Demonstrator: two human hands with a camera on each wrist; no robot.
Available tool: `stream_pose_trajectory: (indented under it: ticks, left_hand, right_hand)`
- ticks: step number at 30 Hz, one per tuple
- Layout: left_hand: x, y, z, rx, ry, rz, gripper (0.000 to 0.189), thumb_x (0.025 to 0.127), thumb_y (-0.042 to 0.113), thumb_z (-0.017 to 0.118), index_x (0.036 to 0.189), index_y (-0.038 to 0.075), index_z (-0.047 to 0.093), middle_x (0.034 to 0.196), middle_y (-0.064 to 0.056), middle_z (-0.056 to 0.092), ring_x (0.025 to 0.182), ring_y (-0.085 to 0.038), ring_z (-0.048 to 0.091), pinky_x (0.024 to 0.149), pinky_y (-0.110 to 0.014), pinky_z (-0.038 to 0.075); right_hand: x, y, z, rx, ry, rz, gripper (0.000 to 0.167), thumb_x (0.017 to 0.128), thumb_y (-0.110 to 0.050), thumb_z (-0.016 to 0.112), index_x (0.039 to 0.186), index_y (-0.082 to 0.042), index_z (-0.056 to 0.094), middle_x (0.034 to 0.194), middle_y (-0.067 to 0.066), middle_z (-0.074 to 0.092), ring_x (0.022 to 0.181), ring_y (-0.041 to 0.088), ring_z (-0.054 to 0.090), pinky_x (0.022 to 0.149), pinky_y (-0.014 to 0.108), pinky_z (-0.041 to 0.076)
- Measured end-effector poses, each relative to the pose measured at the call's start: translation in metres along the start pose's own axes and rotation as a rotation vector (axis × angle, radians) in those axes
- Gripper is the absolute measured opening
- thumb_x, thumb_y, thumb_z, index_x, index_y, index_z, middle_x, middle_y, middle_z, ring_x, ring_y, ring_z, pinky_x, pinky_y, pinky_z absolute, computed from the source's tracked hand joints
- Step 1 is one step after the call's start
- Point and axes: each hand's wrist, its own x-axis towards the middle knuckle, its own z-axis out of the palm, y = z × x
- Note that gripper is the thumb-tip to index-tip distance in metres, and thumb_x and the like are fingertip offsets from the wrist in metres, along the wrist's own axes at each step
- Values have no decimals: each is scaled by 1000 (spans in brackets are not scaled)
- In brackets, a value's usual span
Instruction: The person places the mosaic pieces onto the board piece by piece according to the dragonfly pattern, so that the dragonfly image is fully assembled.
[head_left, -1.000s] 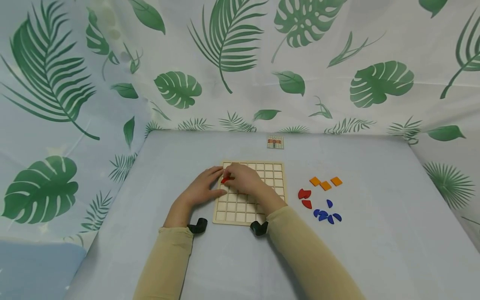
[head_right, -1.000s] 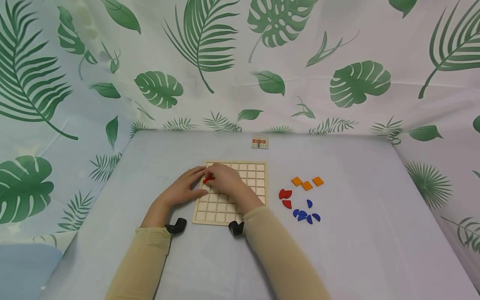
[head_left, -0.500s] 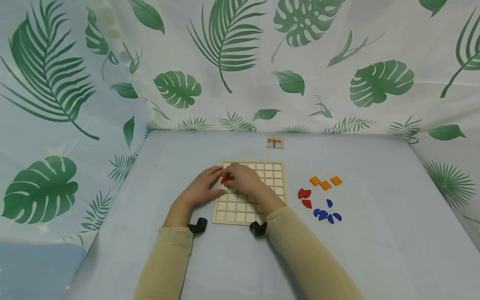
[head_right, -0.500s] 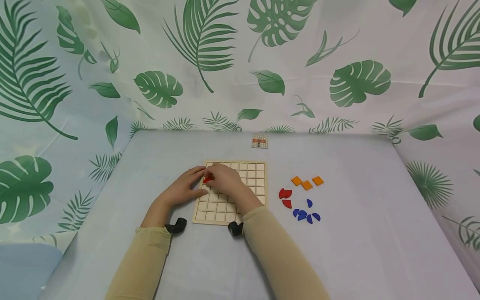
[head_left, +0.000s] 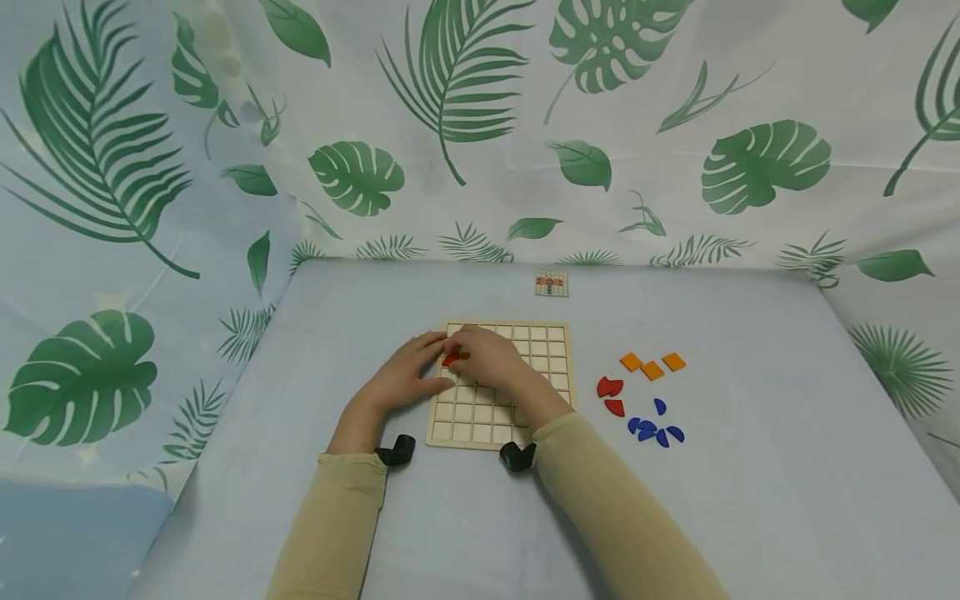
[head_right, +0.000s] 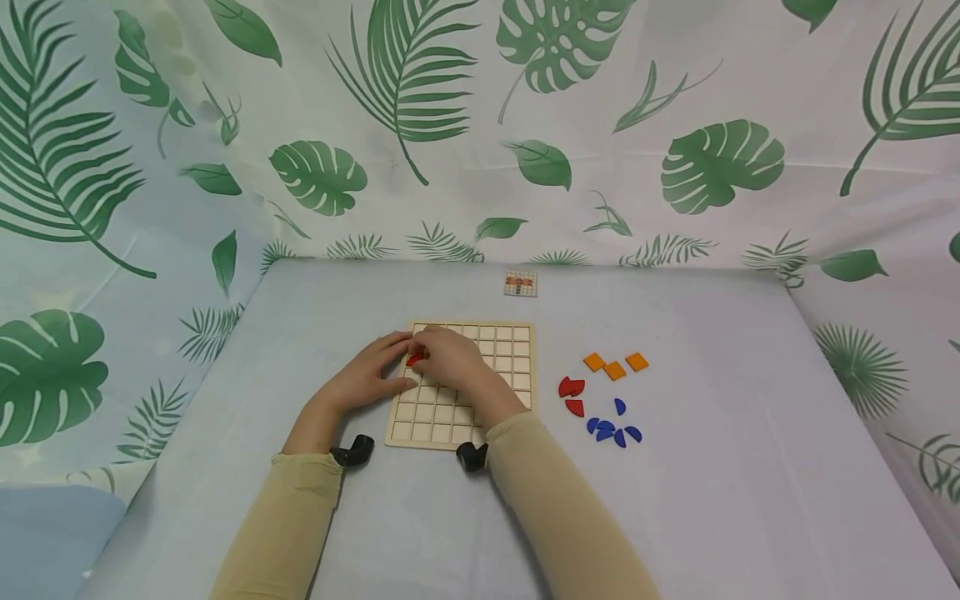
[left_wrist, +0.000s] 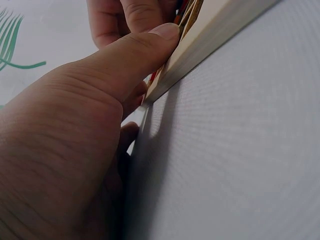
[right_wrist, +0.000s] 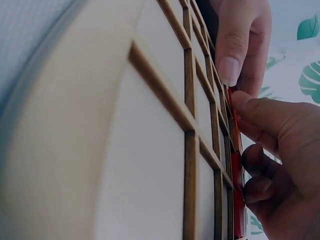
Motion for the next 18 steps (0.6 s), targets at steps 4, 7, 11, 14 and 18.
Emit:
stream_pose_trajectory:
  ticks: [4, 7, 11, 14, 18]
  left_hand:
    - [1, 0, 0, -17, 0, -4, 71, 91, 42, 69, 150, 14, 41, 161, -4, 32, 151, -29, 24, 122, -52, 25]
    - [1, 0, 0, -32, 0, -10, 67, 91, 42, 70, 147, 15, 45, 160, -3, 33, 151, -29, 24, 123, -51, 24]
    - [2, 0, 0, -43, 1, -18, 58, 90, 42, 70, 139, 16, 52, 160, -2, 33, 152, -29, 23, 123, -52, 23]
    - [3, 0, 0, -37, 4, -22, 54, 90, 42, 71, 134, 16, 54, 160, -2, 34, 151, -28, 24, 123, -51, 23]
    - [2, 0, 0, -30, 0, -25, 52, 89, 41, 73, 131, 16, 55, 159, -3, 34, 151, -29, 24, 123, -49, 23]
  right_hand:
    - [-1, 1, -3, 57, 7, -3, 20, 96, -27, 66, 114, -20, 68, 118, -4, 64, 108, 18, 62, 93, 39, 53]
    - [-5, 3, -7, 110, 11, 0, 17, 97, -26, 63, 113, -21, 68, 118, -4, 64, 106, 17, 62, 93, 39, 52]
    - [-13, 8, -18, 168, 22, 5, 18, 99, -29, 61, 114, -22, 68, 118, -5, 64, 105, 17, 61, 93, 39, 52]
    - [-22, 15, -30, 183, 48, 3, 21, 99, -32, 60, 115, -20, 68, 115, -5, 64, 99, 16, 60, 88, 38, 53]
    - [-40, 30, -48, 190, 99, 7, 24, 100, -33, 59, 115, -18, 69, 111, -5, 66, 83, 17, 57, 74, 34, 52]
